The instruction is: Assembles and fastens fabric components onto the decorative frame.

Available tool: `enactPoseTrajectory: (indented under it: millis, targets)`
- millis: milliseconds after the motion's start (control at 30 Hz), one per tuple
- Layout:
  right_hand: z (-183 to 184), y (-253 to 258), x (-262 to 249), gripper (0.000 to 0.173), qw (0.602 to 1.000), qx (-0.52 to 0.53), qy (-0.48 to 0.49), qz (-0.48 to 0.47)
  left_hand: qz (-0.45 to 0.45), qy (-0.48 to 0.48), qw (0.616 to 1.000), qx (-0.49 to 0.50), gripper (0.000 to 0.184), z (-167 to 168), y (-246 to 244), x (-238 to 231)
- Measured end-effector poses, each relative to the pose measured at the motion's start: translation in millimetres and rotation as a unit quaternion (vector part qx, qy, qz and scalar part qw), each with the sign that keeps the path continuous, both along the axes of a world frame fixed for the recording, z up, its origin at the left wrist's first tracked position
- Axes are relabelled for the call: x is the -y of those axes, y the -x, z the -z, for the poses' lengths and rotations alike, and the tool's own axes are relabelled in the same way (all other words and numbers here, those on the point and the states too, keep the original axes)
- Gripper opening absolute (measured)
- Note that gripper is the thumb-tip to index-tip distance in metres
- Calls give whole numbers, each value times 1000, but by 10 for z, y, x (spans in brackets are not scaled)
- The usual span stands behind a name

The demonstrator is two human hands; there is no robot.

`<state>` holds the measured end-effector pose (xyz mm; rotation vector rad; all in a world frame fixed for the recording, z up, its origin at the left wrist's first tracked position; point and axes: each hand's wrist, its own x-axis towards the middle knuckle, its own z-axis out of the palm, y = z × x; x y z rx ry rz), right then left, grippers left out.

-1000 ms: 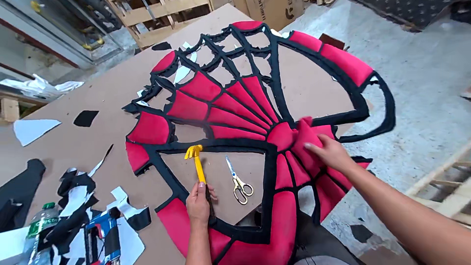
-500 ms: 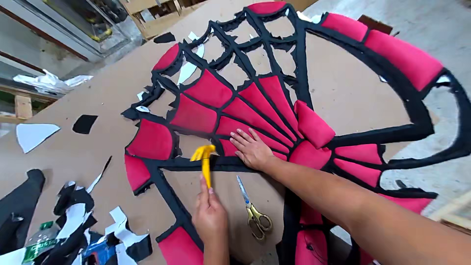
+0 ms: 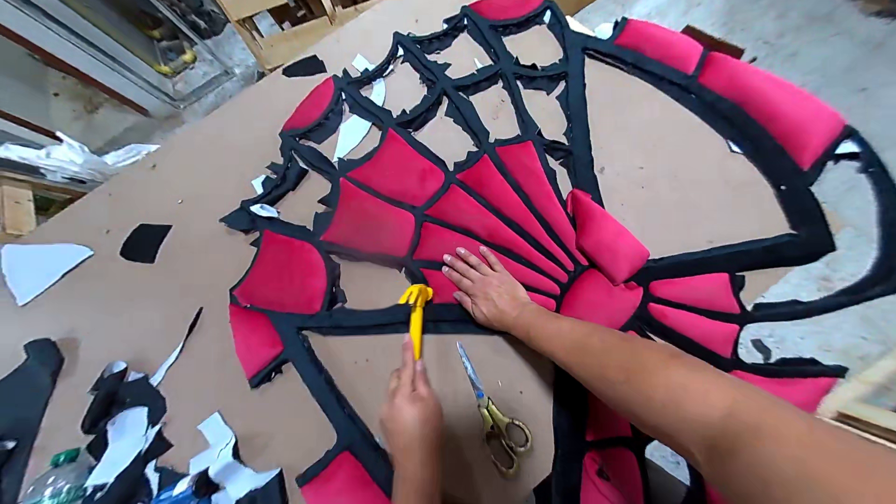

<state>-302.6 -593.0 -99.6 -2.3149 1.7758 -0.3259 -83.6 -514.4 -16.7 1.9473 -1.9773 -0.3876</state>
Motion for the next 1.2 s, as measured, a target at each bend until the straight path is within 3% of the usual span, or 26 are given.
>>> enactPoseTrajectory:
  millis: [67,133,233,267,433,500,567,633,800,967,1200]
  targets:
    - [5,43,28,54,1000,6,4,5,-13,90,995,-44,40,-323,49,158]
    - [22,36,26,54,1000,9,4,5,-20,155,987,-38,42,-348,113,304]
    - [20,44,11,54,1000,7,-3,4,7,-14,999,42,44,-48,123,511]
    - [18,33,20,54,1000,12,-1,3,8,-45,998,40,43,-106,83,592]
    - [88,57,29,54,1000,18,25,4,-9,159,987,-34,43,-491,142,433]
    - [62,62,80,55,999,23,24,-1,5,138,990,-8,43,-242,197,280]
    - [24,84,21,54,999,44,14,-13,32,18,999,35,44,91,176,89]
    - [-36,221,-261,54,999,52,3,-6,51,-22,998,32,44,149,114,3]
    - [-112,714,-1447,64,997,35,-40,57,23,-11,1000,2,45,-116,-130,-164]
    - [-247,799,-2195,70,988,19,-106,113,-13,-100,990,-96,49,-66,-482,-753]
    - [-247,860,-3091,72,976,45,-142,161,-102,-193,954,-207,49,-136,-318,-1230]
